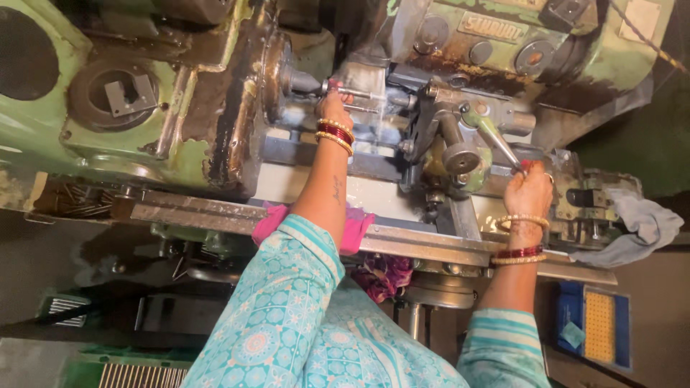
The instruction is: The person operates a metal lathe to machine cylindrical metal rods. They load a rod into the chuck, engage the cutting tool, and then remove the finished rod, placing it into a green bin. This process is repeated multiple times.
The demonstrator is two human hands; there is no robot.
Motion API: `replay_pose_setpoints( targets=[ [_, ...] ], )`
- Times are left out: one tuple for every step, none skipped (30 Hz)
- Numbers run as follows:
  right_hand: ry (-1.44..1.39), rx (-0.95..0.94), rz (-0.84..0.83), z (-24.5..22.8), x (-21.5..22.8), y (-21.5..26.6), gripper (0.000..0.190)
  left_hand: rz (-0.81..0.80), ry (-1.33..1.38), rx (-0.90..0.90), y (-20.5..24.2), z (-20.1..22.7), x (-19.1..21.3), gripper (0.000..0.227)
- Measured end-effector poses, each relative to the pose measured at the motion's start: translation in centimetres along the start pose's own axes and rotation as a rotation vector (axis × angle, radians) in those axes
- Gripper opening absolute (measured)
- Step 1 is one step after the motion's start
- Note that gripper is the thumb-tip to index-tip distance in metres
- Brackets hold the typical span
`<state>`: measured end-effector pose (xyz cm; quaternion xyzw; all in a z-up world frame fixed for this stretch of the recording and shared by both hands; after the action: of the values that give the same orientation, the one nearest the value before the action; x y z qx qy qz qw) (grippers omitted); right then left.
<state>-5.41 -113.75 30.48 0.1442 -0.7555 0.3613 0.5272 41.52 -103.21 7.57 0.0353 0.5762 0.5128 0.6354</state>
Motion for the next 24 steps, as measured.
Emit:
replay_pose_setpoints(
  targets=[
    [-0.009,-0.037,-0.015,-0.3,0.1,0.4,0.024,-0.005,-0.011,0.014,0.1,0.0,0.0,0.024],
    [-0.032,-0.020,0.027,-0.8,0.4,-0.1,0.024,0.014,-0.001,0.032,0.0,0.3,-0.4,0.023],
    [-0.054,-0.003,0.069,-1.0,0.5,-0.8,0.026,0.033,0.009,0.050,-0.2,0.7,-0.9,0.023],
    [-0.069,0.012,0.096,-0.7,0.8,-0.8,0.028,0.065,0.020,0.077,-0.3,0.1,-0.3,0.022],
    [-0.083,0.153,0.154,-0.9,1.1,-1.1,0.033,0.073,0.028,0.077,-0.5,-0.2,0.1,0.019],
    [-0.102,0.296,0.209,-0.9,1.4,-1.4,0.038,0.083,0.036,0.073,-0.8,-0.3,0.5,0.017],
    [-0.122,0.440,0.261,-0.7,1.8,-1.1,0.044,0.092,0.044,0.070,-1.0,-0.5,1.1,0.014],
    [-0.224,0.454,0.265,0.5,2.2,-0.9,0.041,0.084,0.028,0.067,-1.4,-0.4,0.8,0.015],
    [-0.326,0.469,0.270,1.8,2.8,-0.2,0.037,0.076,0.013,0.063,-1.7,-0.2,0.5,0.015],
    [-0.476,0.234,0.324,5.0,3.9,0.4,0.046,0.069,0.002,0.060,-1.9,-0.2,0.0,0.016],
    [-0.624,-0.005,0.369,8.1,4.5,2.1,0.056,0.050,0.017,0.071,-2.0,-0.3,-0.5,0.017],
    [-0.611,0.129,0.391,9.7,7.4,4.7,0.060,0.038,0.039,0.079,-1.9,-0.3,-0.4,0.017],
    [-0.788,-0.076,0.546,12.9,8.6,6.7,0.042,0.026,0.062,0.087,-1.7,-0.4,-0.4,0.017],
    [-1.117,-0.262,0.655,16.3,10.1,8.9,0.031,0.076,0.039,0.134,-1.3,-0.3,-0.1,0.017],
    [-1.393,-0.332,0.674,18.4,11.1,10.6,0.045,0.125,0.017,0.182,-0.7,-0.3,0.2,0.018],
    [-1.157,-0.479,0.917,20.6,12.2,15.0,0.044,0.170,-0.008,0.232,-0.1,-0.4,0.2,0.019],
    [-0.869,-0.259,0.852,20.1,12.5,17.2,0.035,0.133,-0.193,0.142,0.8,0.2,0.0,0.022],
    [-0.577,-0.045,0.781,19.1,12.3,18.9,0.030,0.116,-0.387,0.064,1.6,0.9,-0.6,0.027],
    [-0.280,-0.127,0.739,18.9,11.3,21.3,0.032,0.102,-0.645,0.022,2.6,0.9,-1.4,0.032],
    [0.015,-0.209,0.684,18.3,9.7,23.5,0.038,0.086,-0.929,0.008,3.7,0.6,-1.8,0.038],
    [0.119,-0.313,0.589,17.9,7.6,25.3,0.035,0.057,-1.222,-0.016,4.9,0.1,-2.4,0.044],
    [0.109,-0.421,0.479,17.4,4.6,26.6,0.033,0.022,-1.501,-0.071,6.3,-0.4,-3.2,0.050],
    [0.051,-0.484,0.368,16.7,1.8,27.5,0.031,-0.023,-1.707,-0.134,8.0,-1.0,-4.0,0.056],
    [-0.015,-0.523,0.266,15.4,-1.1,28.3,0.030,-0.061,-1.868,-0.200,9.8,-1.5,-5.0,0.063]
  ],
)
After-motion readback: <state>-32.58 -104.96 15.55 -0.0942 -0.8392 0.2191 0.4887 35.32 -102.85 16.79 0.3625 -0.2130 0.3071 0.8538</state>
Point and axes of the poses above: each hand's wrist, its own y-axis away from the middle knuckle, its own x-axis out of the back of the hand, z = x × y, the point moved 6 cm from there along -y, towards the middle knuckle, and after that the axes turned 14 degrees about x, right-handed, at the moved point
